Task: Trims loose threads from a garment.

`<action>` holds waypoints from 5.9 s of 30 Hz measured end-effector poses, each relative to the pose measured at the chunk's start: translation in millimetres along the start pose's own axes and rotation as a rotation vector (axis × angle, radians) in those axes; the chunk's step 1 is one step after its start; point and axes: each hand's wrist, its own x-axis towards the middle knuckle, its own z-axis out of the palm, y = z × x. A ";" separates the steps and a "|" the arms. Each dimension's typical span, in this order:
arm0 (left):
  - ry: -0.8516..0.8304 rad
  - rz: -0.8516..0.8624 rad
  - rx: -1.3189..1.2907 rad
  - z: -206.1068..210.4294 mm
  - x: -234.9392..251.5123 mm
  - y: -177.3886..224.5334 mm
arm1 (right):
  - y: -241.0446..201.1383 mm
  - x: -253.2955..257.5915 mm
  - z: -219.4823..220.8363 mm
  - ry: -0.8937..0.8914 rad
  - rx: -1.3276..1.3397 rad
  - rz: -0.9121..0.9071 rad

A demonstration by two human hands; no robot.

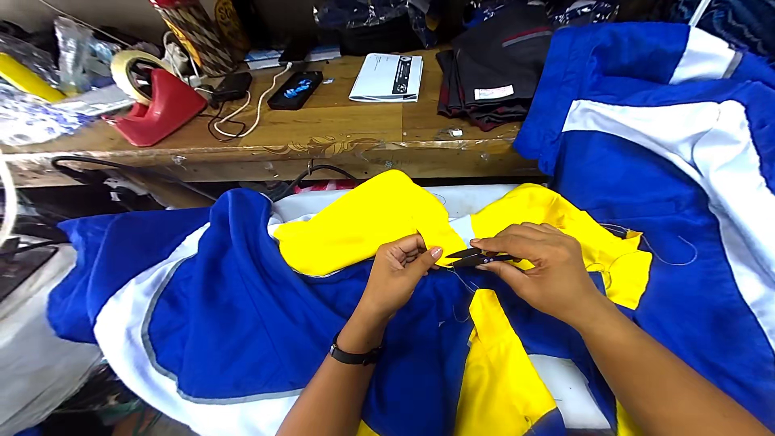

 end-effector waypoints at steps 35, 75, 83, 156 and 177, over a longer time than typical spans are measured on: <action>-0.058 -0.384 -0.556 -2.4 -2.6 5.2 | -33.8 -15.1 -26.3 -0.132 -0.043 0.355; 0.015 -0.310 -0.520 -9.2 -0.5 21.8 | -60.8 -78.5 -26.4 -0.240 0.179 0.600; 0.151 -0.172 -0.019 -4.4 51.0 90.1 | -65.6 -69.8 -9.7 -0.129 0.414 0.759; 0.395 0.411 0.287 67.7 -132.1 -25.4 | -115.7 -111.0 7.8 -0.457 2.001 0.995; 0.338 0.301 0.124 63.6 -137.1 -19.0 | -120.3 -104.5 14.1 -0.411 1.689 0.901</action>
